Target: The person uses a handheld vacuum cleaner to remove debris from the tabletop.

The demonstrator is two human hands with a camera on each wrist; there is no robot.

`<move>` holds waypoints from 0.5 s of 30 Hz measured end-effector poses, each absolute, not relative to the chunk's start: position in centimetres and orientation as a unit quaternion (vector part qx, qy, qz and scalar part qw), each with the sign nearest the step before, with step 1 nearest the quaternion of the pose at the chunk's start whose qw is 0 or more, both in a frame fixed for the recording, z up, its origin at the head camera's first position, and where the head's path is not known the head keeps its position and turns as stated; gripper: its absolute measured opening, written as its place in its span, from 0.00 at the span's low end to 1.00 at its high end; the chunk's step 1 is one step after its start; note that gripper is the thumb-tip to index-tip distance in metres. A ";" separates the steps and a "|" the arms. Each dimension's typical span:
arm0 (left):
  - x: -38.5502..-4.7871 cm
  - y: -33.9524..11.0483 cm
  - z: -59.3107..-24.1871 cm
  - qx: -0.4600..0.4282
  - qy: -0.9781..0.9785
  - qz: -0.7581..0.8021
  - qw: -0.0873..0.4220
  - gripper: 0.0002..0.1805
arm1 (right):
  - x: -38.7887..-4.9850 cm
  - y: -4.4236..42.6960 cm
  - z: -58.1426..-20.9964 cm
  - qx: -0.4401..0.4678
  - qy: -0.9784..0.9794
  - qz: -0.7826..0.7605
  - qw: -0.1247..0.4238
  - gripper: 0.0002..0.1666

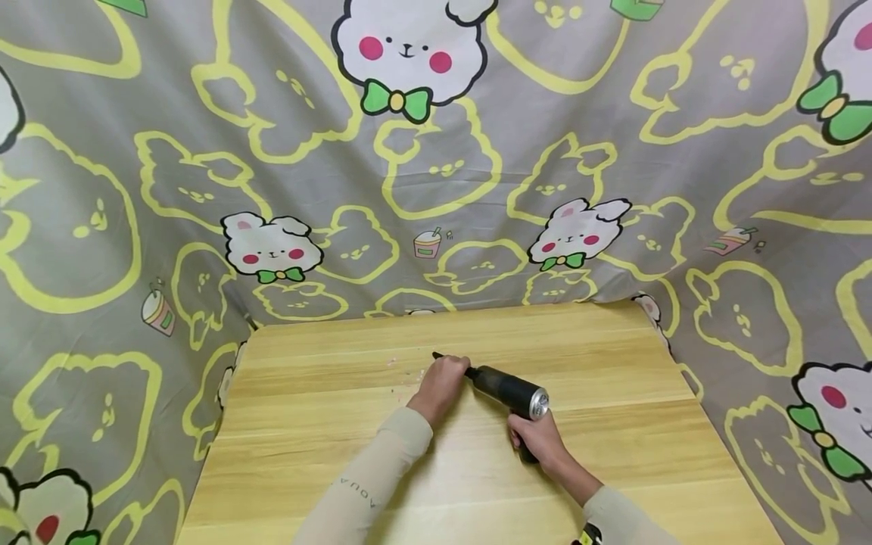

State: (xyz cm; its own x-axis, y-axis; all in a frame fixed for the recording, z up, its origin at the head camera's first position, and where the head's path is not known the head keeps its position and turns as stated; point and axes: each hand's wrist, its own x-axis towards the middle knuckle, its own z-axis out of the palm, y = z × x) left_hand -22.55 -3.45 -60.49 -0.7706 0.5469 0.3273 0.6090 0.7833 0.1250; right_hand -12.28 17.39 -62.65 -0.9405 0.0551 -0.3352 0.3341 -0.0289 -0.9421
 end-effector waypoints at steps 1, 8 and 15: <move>-22.7 -3.5 -60.5 -0.308 -0.935 -0.112 0.139 0.09 | -12.4 17.3 -62.7 0.141 0.691 -0.702 0.099 0.07; -23.3 -3.6 -60.8 -0.308 -0.935 -0.109 0.141 0.09 | -12.8 16.9 -62.7 0.143 0.696 -0.698 0.091 0.10; -23.8 -3.7 -60.9 -0.308 -0.934 -0.113 0.143 0.09 | -13.0 16.5 -62.6 0.145 0.688 -0.707 0.081 0.08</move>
State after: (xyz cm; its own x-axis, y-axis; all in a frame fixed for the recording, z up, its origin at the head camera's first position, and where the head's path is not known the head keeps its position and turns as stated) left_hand -23.82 -3.65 -60.89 -0.7692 0.5427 0.3373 0.6074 0.7849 0.1223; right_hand -13.00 16.53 -62.60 -0.9452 0.0847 -0.3154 0.3130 -0.0401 -0.9489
